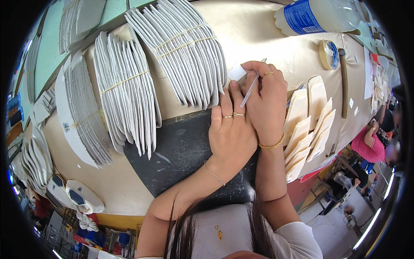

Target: The person applies glue from a squeeze bottle to the edges of multiple small fabric pieces on a worktable. They then use a small tool to mark or adjust a piece and place it with other fabric parts. The task is performed one piece at a time in a factory setting.

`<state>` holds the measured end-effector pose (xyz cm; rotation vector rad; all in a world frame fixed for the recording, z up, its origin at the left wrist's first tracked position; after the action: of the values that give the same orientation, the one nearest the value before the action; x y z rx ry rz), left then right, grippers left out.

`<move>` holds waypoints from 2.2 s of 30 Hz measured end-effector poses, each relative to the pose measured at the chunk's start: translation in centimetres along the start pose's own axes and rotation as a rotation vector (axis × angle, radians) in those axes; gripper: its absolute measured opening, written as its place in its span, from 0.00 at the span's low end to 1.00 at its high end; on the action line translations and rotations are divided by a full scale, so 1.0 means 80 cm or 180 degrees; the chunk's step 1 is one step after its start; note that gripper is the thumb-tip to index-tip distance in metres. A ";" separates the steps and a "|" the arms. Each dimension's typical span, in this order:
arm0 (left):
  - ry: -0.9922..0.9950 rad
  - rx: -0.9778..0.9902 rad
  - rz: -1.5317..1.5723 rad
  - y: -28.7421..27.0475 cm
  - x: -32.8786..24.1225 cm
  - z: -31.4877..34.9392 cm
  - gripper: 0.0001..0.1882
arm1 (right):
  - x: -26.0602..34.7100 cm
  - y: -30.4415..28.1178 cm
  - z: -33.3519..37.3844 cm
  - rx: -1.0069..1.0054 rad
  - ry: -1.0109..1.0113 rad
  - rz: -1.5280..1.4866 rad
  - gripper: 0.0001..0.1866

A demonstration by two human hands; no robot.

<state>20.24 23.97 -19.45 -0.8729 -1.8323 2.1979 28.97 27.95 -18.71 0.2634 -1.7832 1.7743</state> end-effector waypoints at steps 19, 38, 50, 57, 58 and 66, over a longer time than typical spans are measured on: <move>-0.0024 0.0105 0.0044 0.004 0.002 0.002 0.30 | 0.015 -0.007 -0.001 -0.0170 -0.0746 -0.0524 0.07; -0.0057 -0.0007 -0.0003 0.005 0.002 0.002 0.30 | 0.014 -0.005 0.001 -0.0105 -0.0505 -0.0340 0.10; -0.0101 -0.0018 -0.0120 0.003 0.001 0.003 0.26 | 0.007 -0.012 0.008 -0.0399 -0.0160 -0.0422 0.08; -0.0166 -0.0100 -0.0192 0.000 0.000 0.000 0.22 | -0.004 -0.035 0.027 -0.1724 -0.0756 -0.0987 0.15; -0.0148 -0.0086 -0.0183 -0.002 0.000 -0.001 0.22 | -0.006 -0.035 0.027 -0.1724 -0.0684 -0.1128 0.14; -0.0163 -0.0142 -0.0278 0.002 0.001 0.001 0.23 | -0.018 -0.031 0.030 -0.1000 -0.1156 -0.2114 0.10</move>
<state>20.21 23.90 -19.60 -0.7362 -1.9114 2.1536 30.79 25.02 -17.22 0.9667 -1.8814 1.0071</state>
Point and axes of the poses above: each hand's wrist, its own z-axis away from the middle knuckle, its own y-axis out of the palm, x = y × z, the point moved 6 cm from there along -z, towards the middle knuckle, and after that the axes turned 11 degrees about x, right-handed, at the moved point
